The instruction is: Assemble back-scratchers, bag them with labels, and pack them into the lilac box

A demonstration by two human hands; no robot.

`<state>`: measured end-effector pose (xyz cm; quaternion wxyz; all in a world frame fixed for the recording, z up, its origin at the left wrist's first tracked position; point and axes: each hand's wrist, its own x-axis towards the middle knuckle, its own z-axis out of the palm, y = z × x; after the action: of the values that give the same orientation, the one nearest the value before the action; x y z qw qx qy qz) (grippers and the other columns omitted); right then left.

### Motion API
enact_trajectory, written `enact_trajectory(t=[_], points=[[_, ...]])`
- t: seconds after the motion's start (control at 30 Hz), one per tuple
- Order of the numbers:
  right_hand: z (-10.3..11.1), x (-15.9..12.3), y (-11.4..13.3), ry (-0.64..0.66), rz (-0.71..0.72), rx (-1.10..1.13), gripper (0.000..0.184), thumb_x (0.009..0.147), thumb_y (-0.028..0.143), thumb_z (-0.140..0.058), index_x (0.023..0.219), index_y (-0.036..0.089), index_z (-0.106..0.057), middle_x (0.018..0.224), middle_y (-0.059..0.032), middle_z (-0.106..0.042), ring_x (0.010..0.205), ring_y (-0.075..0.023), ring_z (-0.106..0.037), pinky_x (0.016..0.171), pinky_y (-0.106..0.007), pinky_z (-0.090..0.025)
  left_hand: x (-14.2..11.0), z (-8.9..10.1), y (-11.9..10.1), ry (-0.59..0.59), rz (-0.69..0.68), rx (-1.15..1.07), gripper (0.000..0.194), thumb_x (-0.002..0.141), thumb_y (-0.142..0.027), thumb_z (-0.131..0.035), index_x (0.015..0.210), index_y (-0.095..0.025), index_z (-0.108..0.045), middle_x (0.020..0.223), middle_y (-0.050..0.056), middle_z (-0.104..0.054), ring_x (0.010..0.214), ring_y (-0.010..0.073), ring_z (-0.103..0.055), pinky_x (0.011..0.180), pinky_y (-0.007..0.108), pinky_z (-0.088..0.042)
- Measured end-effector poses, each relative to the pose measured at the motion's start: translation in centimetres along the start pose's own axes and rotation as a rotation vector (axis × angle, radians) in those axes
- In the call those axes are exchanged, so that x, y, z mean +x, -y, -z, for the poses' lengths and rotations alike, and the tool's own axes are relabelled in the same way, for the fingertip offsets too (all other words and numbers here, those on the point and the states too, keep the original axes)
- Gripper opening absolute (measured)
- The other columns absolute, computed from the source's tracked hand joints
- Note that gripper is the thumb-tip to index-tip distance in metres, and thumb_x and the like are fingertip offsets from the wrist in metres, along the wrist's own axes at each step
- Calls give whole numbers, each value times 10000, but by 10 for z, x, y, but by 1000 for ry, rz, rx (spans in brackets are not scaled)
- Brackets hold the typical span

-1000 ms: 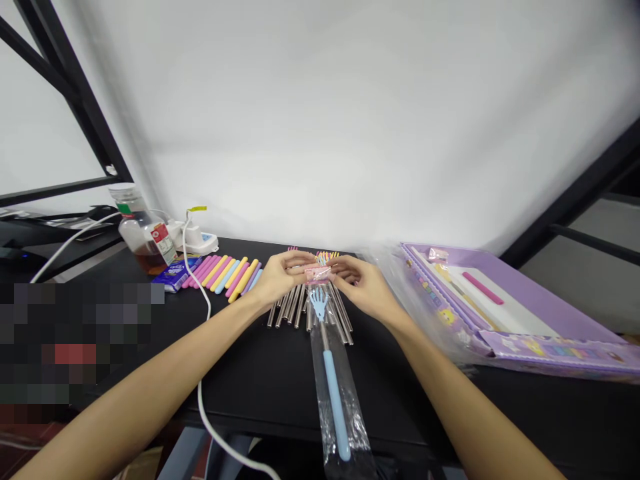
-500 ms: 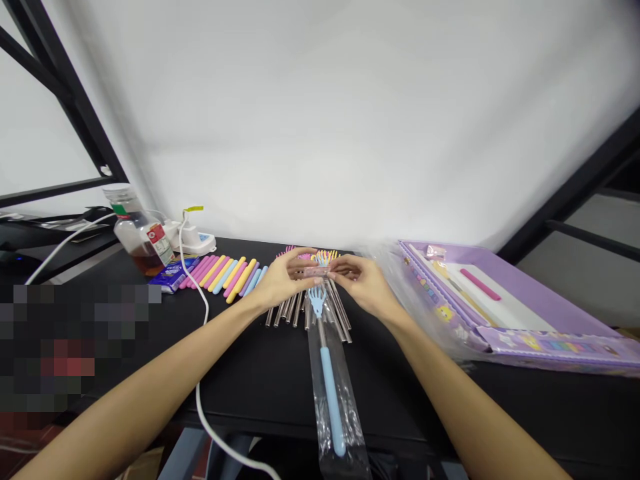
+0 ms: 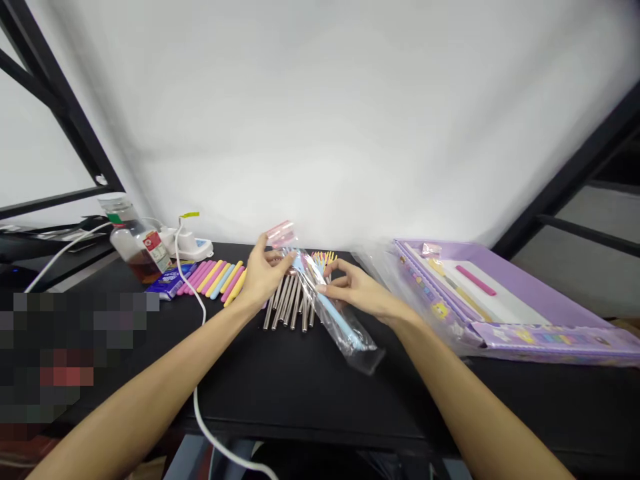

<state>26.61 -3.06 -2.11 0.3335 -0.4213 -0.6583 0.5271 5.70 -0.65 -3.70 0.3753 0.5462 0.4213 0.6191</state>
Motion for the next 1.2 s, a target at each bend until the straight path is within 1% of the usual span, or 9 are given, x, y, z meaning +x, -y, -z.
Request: enact_trajectory(t=[0.1, 0.27, 0.37, 0.47, 0.6, 0.7, 0.9, 1.07, 1.2], points=[[1, -5, 4, -39, 41, 29, 370, 777, 378, -763, 975, 247, -478, 634, 66, -606, 516, -98, -500, 503, -221, -352, 7, -3, -1, -116, -9, -48, 719, 710, -402, -828, 1284, -184, -452, 769, -17, -654, 668, 159, -691, 634, 282, -593], [33, -15, 21, -158, 48, -12, 366, 743, 309, -767, 1015, 242, -531, 636, 55, -599, 527, -99, -481, 506, -228, -335, 18, -36, -20, 50, 110, -280, 737, 782, -429, -792, 1356, -211, -384, 870, 31, -701, 795, 169, -725, 834, 348, -593], [76, -29, 33, -344, 60, -40, 390, 737, 310, -772, 1062, 239, -568, 650, 42, -629, 532, -100, -486, 514, -231, -338, 23, -68, -31, 184, 163, -264, 739, 860, -467, -712, 1437, -229, -315, 1029, 107, -712, 927, 208, -731, 891, 390, -580], [130, -46, 37, -556, 21, -43, 398, 765, 261, -747, 1126, 230, -583, 775, -17, -723, 626, -129, -590, 568, -241, -407, 23, -103, -32, 377, 124, -46, 488, 909, -495, -620, 1272, -182, -529, 1108, 142, -695, 945, 225, -716, 839, 382, -590], [196, -67, 15, -750, -78, -203, 347, 800, 190, -698, 1141, 183, -631, 745, -37, -723, 659, -151, -639, 613, -259, -472, 11, -152, -27, 684, -122, 290, 290, 924, -403, -577, 1077, -172, -662, 1127, 106, -701, 987, 228, -683, 840, 358, -570], [222, -79, -17, -742, -228, -512, 367, 824, 195, -666, 1185, 134, -633, 679, -25, -692, 558, -134, -597, 551, -245, -455, -4, -185, -25, 829, -290, 386, 261, 922, -351, -568, 1097, -187, -674, 1165, 86, -699, 990, 221, -672, 829, 339, -558], [222, -91, -49, -613, -328, -831, 354, 770, 192, -682, 1120, 141, -706, 772, -60, -741, 638, -177, -662, 645, -269, -485, -21, -220, -27, 927, -373, 358, 273, 937, -354, -567, 1122, -189, -679, 1143, 79, -707, 944, 208, -668, 852, 352, -542], [214, -88, -44, -493, -277, -1003, 286, 765, 197, -672, 1030, 184, -781, 958, -99, -777, 933, -264, -709, 822, -307, -490, -20, -216, -24, 922, -386, 368, 256, 941, -351, -561, 1106, -195, -680, 1141, 79, -703, 945, 210, -664, 860, 364, -540], [212, -79, -36, -427, -256, -1110, 175, 751, 201, -695, 874, 192, -820, 943, -125, -781, 990, -326, -703, 909, -383, -482, -16, -204, -16, 908, -404, 380, 270, 942, -349, -548, 1117, -191, -679, 1155, 81, -695, 996, 218, -656, 855, 347, -539]])
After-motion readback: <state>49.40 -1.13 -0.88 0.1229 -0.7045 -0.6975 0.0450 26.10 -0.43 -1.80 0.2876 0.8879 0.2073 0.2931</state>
